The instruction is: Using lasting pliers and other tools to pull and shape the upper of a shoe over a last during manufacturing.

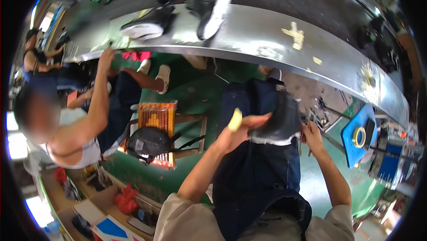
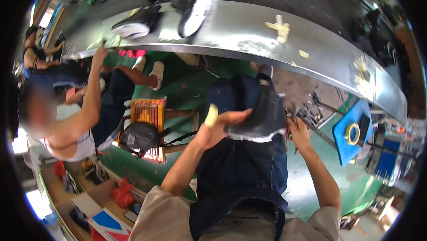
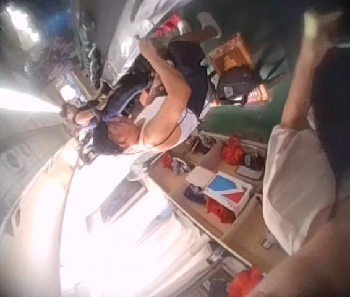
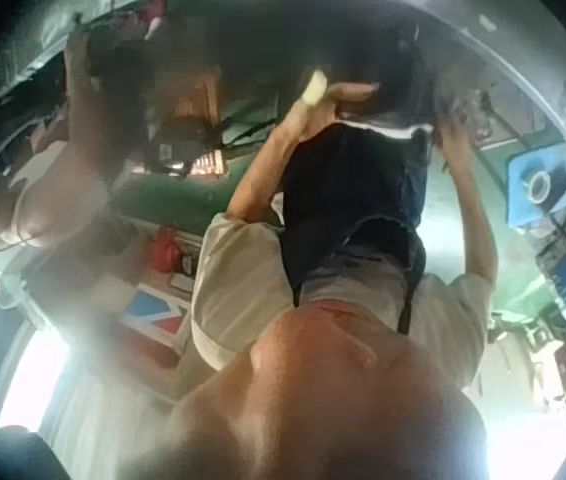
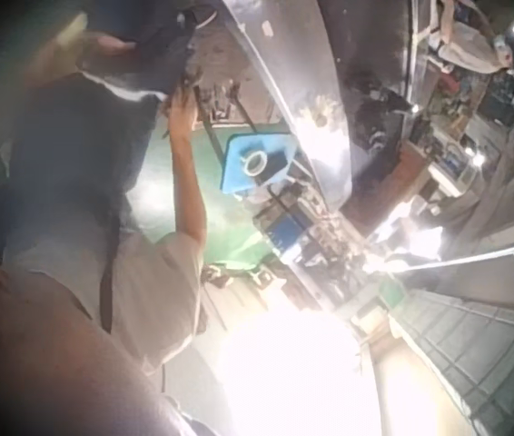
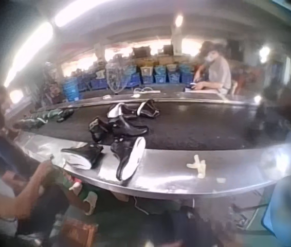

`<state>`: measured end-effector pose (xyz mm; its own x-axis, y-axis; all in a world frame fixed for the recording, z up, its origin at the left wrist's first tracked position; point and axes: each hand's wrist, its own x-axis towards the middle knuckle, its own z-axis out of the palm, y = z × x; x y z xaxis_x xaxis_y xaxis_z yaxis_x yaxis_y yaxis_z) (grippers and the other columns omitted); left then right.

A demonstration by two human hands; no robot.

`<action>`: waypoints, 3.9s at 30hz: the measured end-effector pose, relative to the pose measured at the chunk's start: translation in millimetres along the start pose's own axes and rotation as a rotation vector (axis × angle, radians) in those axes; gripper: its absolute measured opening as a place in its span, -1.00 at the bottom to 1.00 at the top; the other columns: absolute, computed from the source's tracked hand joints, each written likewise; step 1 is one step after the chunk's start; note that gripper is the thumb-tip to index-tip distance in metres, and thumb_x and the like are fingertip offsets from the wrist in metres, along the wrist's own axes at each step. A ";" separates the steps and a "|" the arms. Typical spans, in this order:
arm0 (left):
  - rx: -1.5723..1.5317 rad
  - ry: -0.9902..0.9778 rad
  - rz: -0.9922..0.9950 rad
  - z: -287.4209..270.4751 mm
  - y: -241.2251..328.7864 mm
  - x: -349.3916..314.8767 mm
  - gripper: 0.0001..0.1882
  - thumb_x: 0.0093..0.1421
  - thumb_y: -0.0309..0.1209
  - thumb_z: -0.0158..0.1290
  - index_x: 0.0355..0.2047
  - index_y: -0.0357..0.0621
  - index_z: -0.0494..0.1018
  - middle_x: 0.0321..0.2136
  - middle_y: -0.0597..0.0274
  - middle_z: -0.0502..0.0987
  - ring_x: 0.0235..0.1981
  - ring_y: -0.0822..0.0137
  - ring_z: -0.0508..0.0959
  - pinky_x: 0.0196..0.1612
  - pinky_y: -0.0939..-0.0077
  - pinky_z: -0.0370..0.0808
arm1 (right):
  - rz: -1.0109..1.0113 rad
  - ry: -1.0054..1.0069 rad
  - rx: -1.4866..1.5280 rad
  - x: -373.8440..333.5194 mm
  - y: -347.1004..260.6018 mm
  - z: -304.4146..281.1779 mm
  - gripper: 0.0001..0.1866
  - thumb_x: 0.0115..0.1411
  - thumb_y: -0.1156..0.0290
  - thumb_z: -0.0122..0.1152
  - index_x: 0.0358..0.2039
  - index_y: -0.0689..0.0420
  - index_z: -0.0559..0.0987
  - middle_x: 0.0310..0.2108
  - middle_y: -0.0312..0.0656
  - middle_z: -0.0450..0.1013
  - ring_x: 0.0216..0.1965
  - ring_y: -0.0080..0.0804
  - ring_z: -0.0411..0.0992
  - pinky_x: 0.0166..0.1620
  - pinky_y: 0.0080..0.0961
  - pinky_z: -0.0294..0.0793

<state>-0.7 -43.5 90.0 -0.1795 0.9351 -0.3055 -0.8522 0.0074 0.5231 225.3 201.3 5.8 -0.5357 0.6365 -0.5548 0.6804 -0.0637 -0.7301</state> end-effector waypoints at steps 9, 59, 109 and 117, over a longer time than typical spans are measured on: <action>0.643 0.481 0.397 -27.0 -121.3 15.0 0.02 0.27 -0.57 0.18 0.55 -0.06 -0.23 0.43 -0.02 0.16 0.39 0.15 0.27 0.40 0.36 0.22 | -0.240 -0.064 -0.016 -16.1 -43.7 15.4 -0.67 0.48 0.15 0.06 0.03 0.14 0.54 -0.48 -0.28 0.52 -0.49 -0.48 0.54 -0.40 -0.51 0.51; 1.053 0.466 0.313 -4.9 -141.1 -16.9 0.01 0.28 -0.65 0.01 0.56 0.12 -0.32 0.23 -0.28 0.43 0.21 -0.15 0.51 0.22 0.23 0.44 | -0.021 -0.892 -0.229 -33.8 -100.1 4.4 -0.51 0.50 0.01 -0.01 -0.02 0.24 0.55 -0.15 -0.10 0.62 -0.22 -0.42 0.60 -0.25 -0.43 0.61; 1.360 0.422 0.370 -33.1 -98.3 40.7 -0.02 0.12 -0.69 0.09 0.50 -0.28 -0.14 0.48 -0.16 0.00 0.48 -0.13 0.06 0.49 0.20 0.05 | -0.747 -0.160 -0.844 -28.3 -70.1 47.5 -0.67 0.45 0.13 0.06 -0.17 0.18 0.42 -0.54 -0.09 0.53 -0.52 -0.04 0.57 -0.47 -0.17 0.51; 1.076 0.257 0.275 -44.2 -88.0 37.2 -0.07 0.23 -0.62 0.15 0.51 -0.24 -0.11 0.44 -0.04 0.10 0.44 0.08 0.15 0.48 0.28 0.05 | -0.731 -0.185 -0.748 -40.4 -85.2 33.4 -0.57 0.45 0.01 0.04 -0.28 0.18 0.39 -0.48 -0.08 0.55 -0.49 -0.07 0.57 -0.47 -0.21 0.50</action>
<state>46.0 -25.0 -2.6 -0.4959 0.8527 -0.1641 0.0733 0.2294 0.9706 172.2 155.3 77.0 -0.9638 0.1978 -0.1787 0.2629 0.8163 -0.5143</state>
